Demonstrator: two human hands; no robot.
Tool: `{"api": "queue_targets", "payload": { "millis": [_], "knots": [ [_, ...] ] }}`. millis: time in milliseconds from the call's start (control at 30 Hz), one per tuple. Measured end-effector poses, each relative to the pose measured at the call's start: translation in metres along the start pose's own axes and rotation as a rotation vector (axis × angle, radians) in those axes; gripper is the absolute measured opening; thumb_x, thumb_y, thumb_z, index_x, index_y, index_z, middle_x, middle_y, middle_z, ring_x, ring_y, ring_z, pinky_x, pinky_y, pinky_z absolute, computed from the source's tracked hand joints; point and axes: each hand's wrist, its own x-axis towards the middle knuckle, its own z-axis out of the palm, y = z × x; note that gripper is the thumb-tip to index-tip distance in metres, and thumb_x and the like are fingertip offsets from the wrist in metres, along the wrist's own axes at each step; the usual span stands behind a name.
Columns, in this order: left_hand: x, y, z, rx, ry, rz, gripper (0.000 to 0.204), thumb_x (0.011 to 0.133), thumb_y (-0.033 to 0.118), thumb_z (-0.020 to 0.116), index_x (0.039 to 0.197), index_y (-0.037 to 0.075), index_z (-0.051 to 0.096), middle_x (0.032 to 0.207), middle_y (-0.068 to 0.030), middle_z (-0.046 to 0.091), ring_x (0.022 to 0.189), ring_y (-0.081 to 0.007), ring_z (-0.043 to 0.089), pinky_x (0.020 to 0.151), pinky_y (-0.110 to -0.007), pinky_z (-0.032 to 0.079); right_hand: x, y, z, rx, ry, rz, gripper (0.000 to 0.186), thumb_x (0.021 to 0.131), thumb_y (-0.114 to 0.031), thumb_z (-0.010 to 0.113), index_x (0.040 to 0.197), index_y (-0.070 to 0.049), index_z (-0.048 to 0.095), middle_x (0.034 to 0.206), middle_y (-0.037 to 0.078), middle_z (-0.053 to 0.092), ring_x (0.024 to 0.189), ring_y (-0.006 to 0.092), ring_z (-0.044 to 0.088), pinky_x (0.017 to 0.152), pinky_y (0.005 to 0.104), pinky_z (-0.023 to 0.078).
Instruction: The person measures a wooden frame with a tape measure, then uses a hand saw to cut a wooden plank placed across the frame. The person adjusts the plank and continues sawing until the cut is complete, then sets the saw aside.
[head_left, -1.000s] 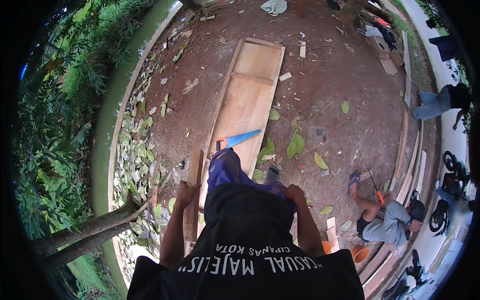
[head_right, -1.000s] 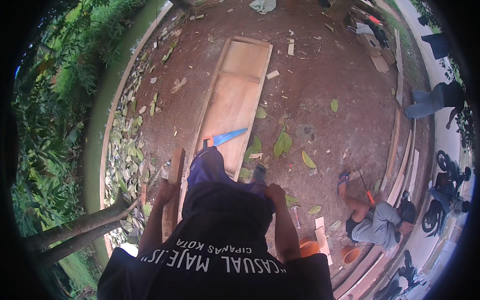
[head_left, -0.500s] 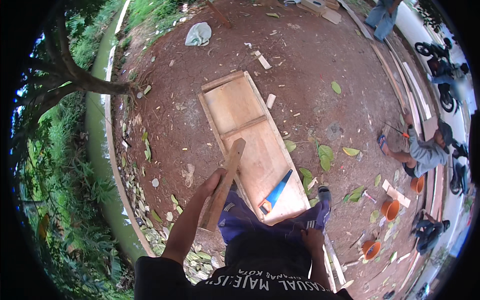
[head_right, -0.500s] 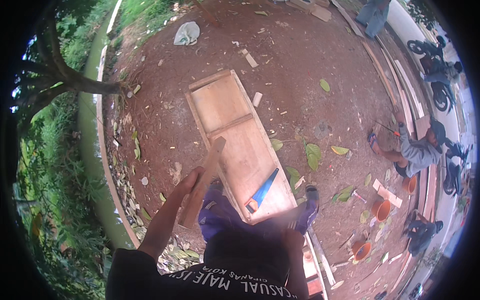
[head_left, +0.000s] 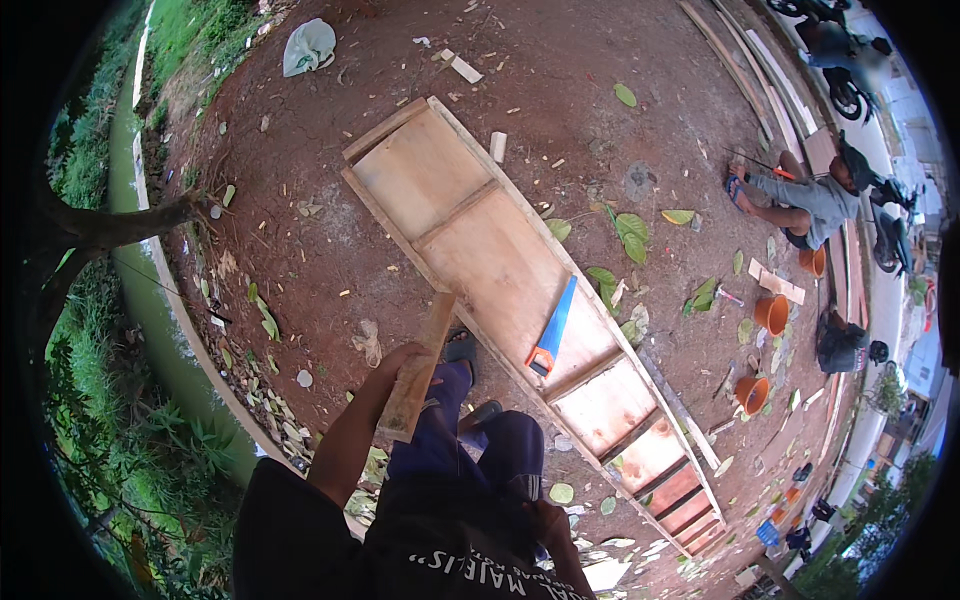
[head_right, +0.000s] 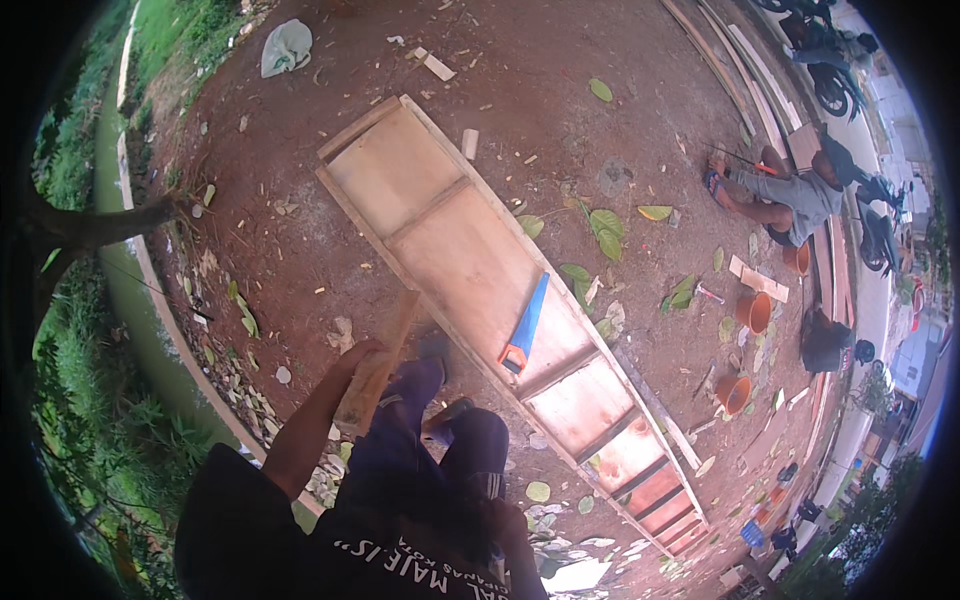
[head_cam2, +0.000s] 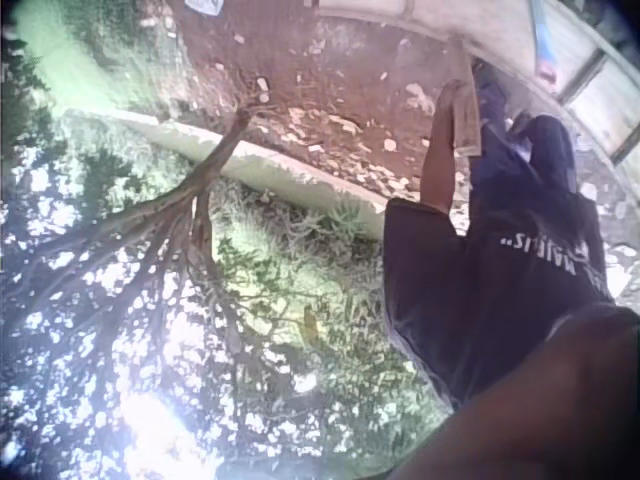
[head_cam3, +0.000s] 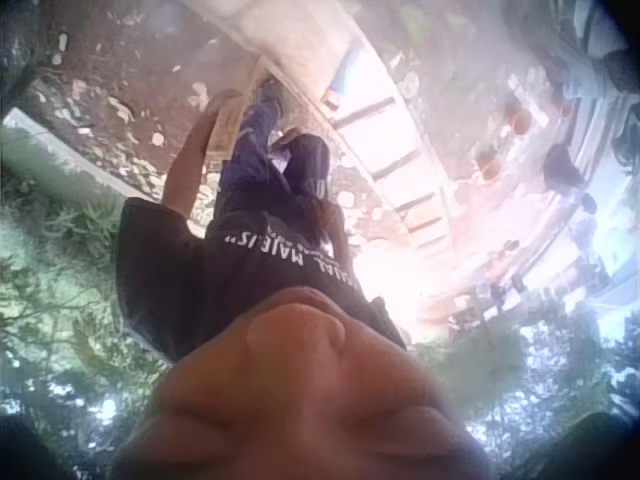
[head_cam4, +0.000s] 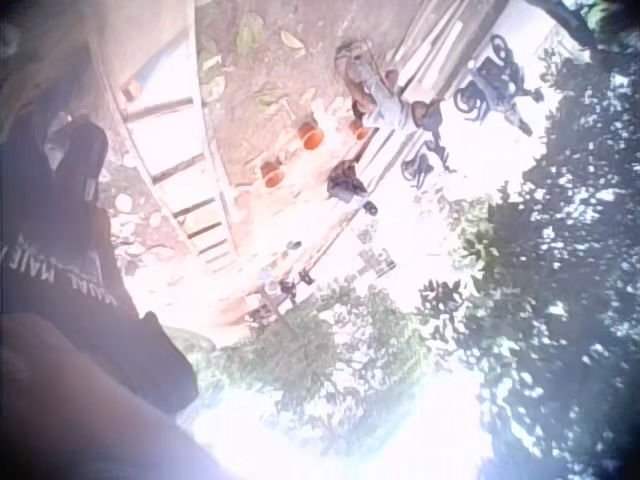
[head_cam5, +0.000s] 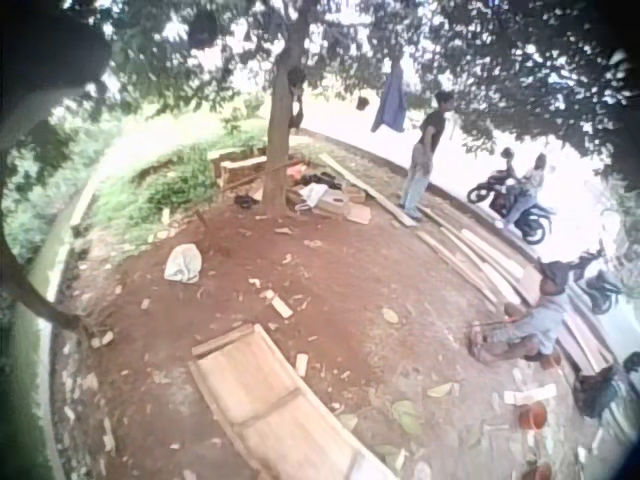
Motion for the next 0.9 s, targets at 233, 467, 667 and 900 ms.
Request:
{"api": "queue_targets", "payload": {
  "millis": [233, 467, 667, 900],
  "knots": [
    [0.174, 0.035, -0.005, 0.982, 0.285, 0.449, 0.079, 0.079, 0.015, 0.072, 0.151, 0.009, 0.04, 0.124, -0.0193, 0.065, 0.107, -0.0341, 0.068, 0.095, -0.047, 0.055, 0.003, 0.04, 0.167, 0.439, -0.121, -0.11, 0.022, 0.089, -0.025, 0.065, 0.104, -0.016, 0.078, 0.087, 0.011, 0.076, 0.076, 0.028, 0.073, 0.07, 0.0419, 0.058],
    [0.437, 0.028, 0.001, 1.521, 0.235, 0.669, 0.089, 0.076, 0.016, 0.073, 0.156, 0.013, 0.035, 0.124, -0.0255, 0.068, 0.114, -0.0397, 0.068, 0.101, -0.043, 0.052, 0.367, 0.188, 0.259, 0.78, 0.546, 0.094, 0.026, 0.099, -0.022, 0.068, 0.098, 0.003, 0.065, 0.072, 0.01, 0.065, 0.062, 0.0161, 0.064, 0.058, 0.031, 0.052],
    [0.544, 0.0, 0.006, 1.608, 0.153, 0.774, 0.084, 0.081, 0.013, 0.071, 0.156, 0.008, 0.033, 0.128, -0.0236, 0.067, 0.115, -0.0385, 0.067, 0.101, -0.042, 0.051, 0.62, 0.268, 0.225, 0.23, 0.99, -0.041, 0.042, 0.093, -0.02, 0.072, 0.127, -0.002, 0.057, 0.114, 0.021, 0.064, 0.102, 0.0384, 0.065, 0.087, 0.0484, 0.054],
    [0.604, 0.003, -0.03, 1.709, 0.125, 1.051, 0.084, 0.083, 0.01, 0.069, 0.157, 0.007, 0.031, 0.128, -0.0279, 0.066, 0.114, -0.0401, 0.068, 0.102, -0.042, 0.051, 0.68, 0.283, 0.236, 0.137, 0.961, 0.154, 0.07, 0.093, -0.047, 0.069, 0.141, -0.001, 0.047, 0.119, 0.019, 0.062, 0.111, 0.0356, 0.062, 0.092, 0.0491, 0.052]
  ]
}}
